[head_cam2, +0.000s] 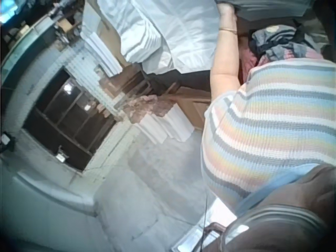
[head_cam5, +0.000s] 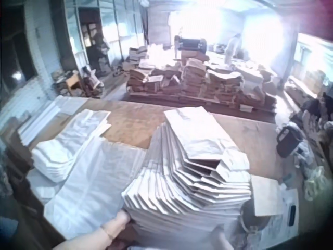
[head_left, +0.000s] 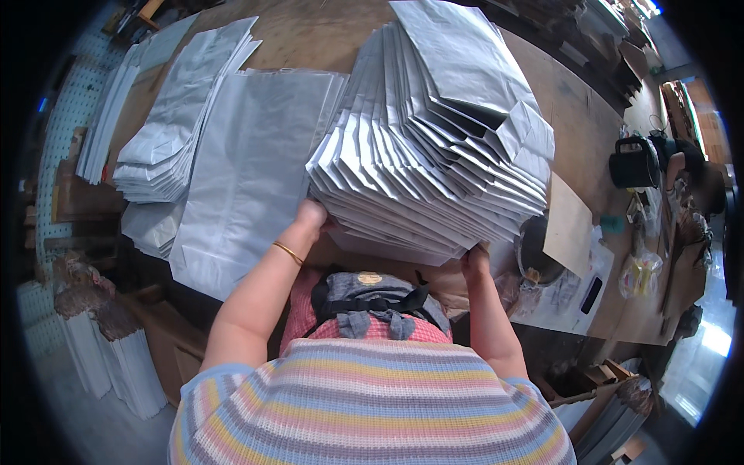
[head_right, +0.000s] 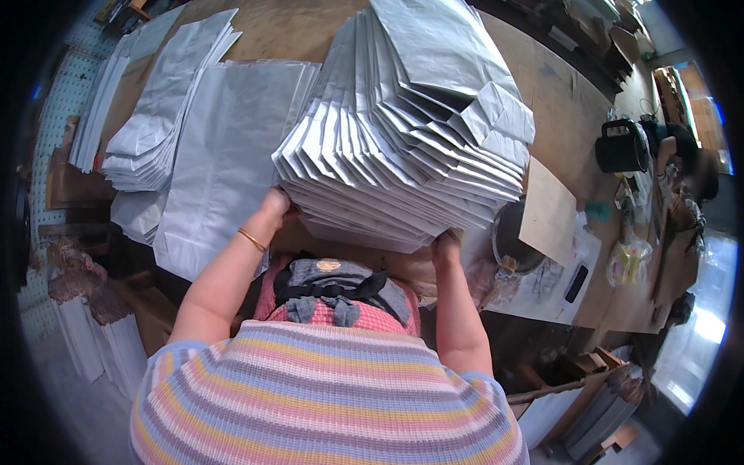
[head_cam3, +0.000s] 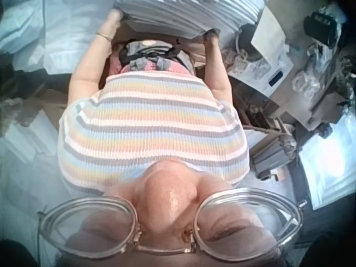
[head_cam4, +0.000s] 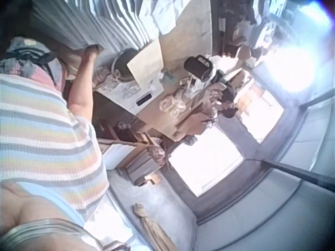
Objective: The person folds a brown paper sheet inside a white sheet, then stacks the folded items with others on the table. The person repeatedly picks up stacks, aligns them, and places them back down.
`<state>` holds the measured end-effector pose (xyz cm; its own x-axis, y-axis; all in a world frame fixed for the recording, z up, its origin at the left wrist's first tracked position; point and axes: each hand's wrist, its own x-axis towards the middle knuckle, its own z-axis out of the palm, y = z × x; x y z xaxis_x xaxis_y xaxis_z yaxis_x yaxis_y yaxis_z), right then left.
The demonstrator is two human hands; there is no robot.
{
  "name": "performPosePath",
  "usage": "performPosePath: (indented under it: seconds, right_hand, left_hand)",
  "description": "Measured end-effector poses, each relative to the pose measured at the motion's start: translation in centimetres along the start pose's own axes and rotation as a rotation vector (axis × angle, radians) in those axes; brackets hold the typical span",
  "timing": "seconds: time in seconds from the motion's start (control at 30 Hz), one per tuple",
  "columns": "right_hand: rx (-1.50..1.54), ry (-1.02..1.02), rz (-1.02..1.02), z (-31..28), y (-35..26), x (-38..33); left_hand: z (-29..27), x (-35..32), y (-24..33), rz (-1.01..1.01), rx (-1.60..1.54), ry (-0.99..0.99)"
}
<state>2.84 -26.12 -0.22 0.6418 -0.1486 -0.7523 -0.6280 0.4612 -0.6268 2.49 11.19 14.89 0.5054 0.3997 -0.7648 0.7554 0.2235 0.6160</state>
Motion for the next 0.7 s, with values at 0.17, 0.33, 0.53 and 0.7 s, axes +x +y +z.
performPosePath:
  seconds: [0.17, 0.33, 0.53, 0.7]
  right_hand:
    - [0.27, -0.038, 0.056, -0.9, 1.7, -2.2]
    - [-1.279, -0.455, -0.536, 2.3, 2.2, -7.8]
    - [-1.995, -0.348, -1.356, 7.6, 4.6, -4.5]
    - [-1.872, -0.556, -1.358, 9.1, 1.0, -4.9]
  left_hand:
    - [0.0, 0.3, 1.2, 0.178, -0.025, -0.044]
    - [2.7, -1.2, 7.2, 0.168, -0.18, -0.015]
    - [4.8, -0.2, 12.3, 0.174, -0.347, -0.143]
    - [3.3, 0.4, 10.5, 0.266, -0.256, -0.2]
